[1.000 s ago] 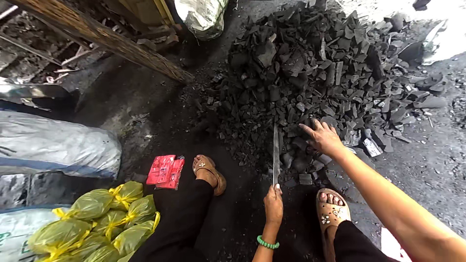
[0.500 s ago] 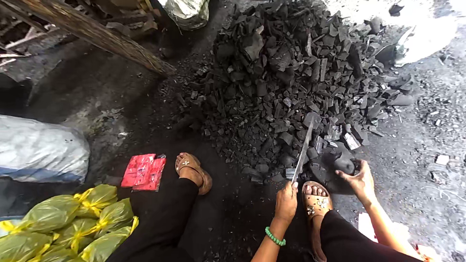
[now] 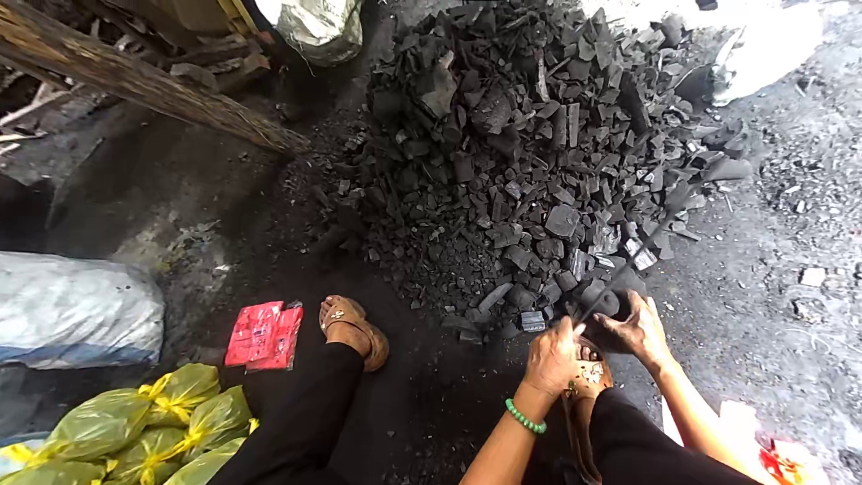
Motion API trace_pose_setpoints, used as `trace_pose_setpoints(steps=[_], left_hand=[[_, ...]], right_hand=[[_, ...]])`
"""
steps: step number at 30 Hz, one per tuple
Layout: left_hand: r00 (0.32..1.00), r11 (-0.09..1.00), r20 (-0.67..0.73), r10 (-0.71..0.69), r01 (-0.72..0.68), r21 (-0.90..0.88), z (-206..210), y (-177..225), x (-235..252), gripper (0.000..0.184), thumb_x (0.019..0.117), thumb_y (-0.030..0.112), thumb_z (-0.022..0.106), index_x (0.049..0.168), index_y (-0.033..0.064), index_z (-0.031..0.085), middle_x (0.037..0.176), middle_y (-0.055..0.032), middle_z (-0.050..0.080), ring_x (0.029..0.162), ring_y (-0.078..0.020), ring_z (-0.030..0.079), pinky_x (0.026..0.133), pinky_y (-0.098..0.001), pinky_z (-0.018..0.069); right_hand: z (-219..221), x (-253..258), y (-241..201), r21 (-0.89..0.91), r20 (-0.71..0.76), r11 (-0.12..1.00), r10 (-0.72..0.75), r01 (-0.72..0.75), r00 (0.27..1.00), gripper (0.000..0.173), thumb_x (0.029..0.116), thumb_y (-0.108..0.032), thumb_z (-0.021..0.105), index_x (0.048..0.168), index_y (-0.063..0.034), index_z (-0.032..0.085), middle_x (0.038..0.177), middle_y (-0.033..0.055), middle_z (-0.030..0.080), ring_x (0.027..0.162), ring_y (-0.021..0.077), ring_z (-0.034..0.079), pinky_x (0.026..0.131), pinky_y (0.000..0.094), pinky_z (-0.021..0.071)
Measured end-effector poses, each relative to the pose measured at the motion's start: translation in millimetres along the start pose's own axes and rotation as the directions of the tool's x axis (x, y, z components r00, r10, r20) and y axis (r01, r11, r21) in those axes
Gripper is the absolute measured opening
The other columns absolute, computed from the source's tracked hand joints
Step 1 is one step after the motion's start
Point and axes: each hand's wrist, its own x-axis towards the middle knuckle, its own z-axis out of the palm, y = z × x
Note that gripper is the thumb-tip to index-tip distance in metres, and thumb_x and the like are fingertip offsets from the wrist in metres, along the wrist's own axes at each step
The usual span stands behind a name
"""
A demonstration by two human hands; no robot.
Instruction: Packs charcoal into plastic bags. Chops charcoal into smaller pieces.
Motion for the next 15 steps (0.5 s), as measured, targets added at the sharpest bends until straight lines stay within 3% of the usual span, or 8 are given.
trace_pose_setpoints(steps=[1,2,3,4,8,12,13,15], left_hand=[[0.916,0.968,0.314,-0.248,0.225,0.109,3,-9,1,0.035,0.1103,0.022,0.043,0.126,-0.0034,0.062,0.101,-0.0239,0.071,0.099,-0.0383,0.071,0.089,-0.0528,0.0556],[0.798,0.923,0.463,-0.385,0.334,0.193,7,-18,7,0.04,0.1123,0.025,0.036,0.135,-0.0009,0.056,0.113,-0.0253,0.069,0.111,-0.0406,0.067,0.096,-0.0558,0.0515],[0.746,0.9,0.503,-0.436,0.375,0.223,8,-22,11,0.042,0.1128,0.027,0.034,0.136,0.0,0.055,0.115,-0.0252,0.068,0.113,-0.0408,0.066,0.097,-0.0564,0.0506],[0.741,0.894,0.5,-0.447,0.394,0.215,7,-26,10,0.043,0.113,0.029,0.034,0.134,-0.0001,0.057,0.114,-0.0252,0.069,0.112,-0.0407,0.066,0.097,-0.0562,0.0507],[0.827,0.908,0.377,-0.417,0.397,0.134,-12,-42,6,0.043,0.1125,0.029,0.037,0.126,-0.0037,0.062,0.106,-0.0256,0.07,0.105,-0.0402,0.068,0.094,-0.0546,0.0519],[0.892,0.928,0.267,-0.366,0.373,0.025,-23,-42,-5,0.04,0.1116,0.025,0.04,0.118,-0.0066,0.064,0.093,-0.0244,0.069,0.092,-0.0384,0.069,0.087,-0.0528,0.0533],[0.905,0.934,0.25,-0.345,0.357,-0.001,-22,-40,-6,0.04,0.1113,0.025,0.041,0.117,-0.0069,0.064,0.091,-0.0238,0.068,0.09,-0.0376,0.069,0.085,-0.0524,0.0536],[0.924,0.943,0.227,-0.308,0.327,-0.052,-18,-35,-8,0.04,0.1109,0.024,0.042,0.116,-0.0078,0.065,0.089,-0.0233,0.068,0.087,-0.0367,0.069,0.083,-0.052,0.0541]], right_hand=[[-1,1,-2,-0.011,0.01,1.0,0.025,-0.025,1.0,0.064,0.078,-0.025,0.09,0.13,0.0025,0.064,0.121,0.0277,0.066,0.116,0.0481,0.059,0.101,0.0644,0.0444],[-1,4,-2,-0.024,0.013,0.999,0.041,-0.041,0.999,0.064,0.078,-0.026,0.09,0.13,0.0022,0.064,0.121,0.0272,0.066,0.117,0.0479,0.058,0.102,0.0644,0.0435],[-2,7,-2,-0.035,0.015,0.998,0.05,-0.049,0.999,0.064,0.0776,-0.027,0.09,0.129,0.0022,0.065,0.122,0.0275,0.065,0.117,0.0487,0.057,0.102,0.0653,0.0426],[-2,7,0,-0.041,0.024,0.997,0.063,-0.062,0.998,0.065,0.0772,-0.028,0.09,0.129,0.0017,0.065,0.122,0.0276,0.065,0.118,0.049,0.057,0.102,0.066,0.0417],[-4,14,2,-0.026,0.081,0.996,0.091,-0.089,0.992,0.074,0.075,-0.029,0.092,0.135,0.0007,0.06,0.128,0.0286,0.062,0.122,0.0501,0.054,0.103,0.0696,0.0379],[-5,19,-5,-0.168,0.265,0.986,0.066,-0.021,0.962,0.094,0.0767,-0.045,0.09,0.156,-0.0212,0.045,0.133,0.0312,0.057,0.118,0.0513,0.057,0.093,0.0731,0.0426],[-4,19,-10,-0.175,0.269,0.983,0.094,-0.047,0.959,0.091,0.0797,-0.047,0.087,0.156,-0.0223,0.045,0.133,0.0314,0.057,0.116,0.0513,0.059,0.092,0.0726,0.0445],[-5,16,-22,-0.123,0.145,0.986,0.134,-0.117,0.98,0.083,0.0819,-0.044,0.086,0.149,-0.0127,0.05,0.128,0.0317,0.061,0.112,0.0522,0.062,0.09,0.0725,0.047]])
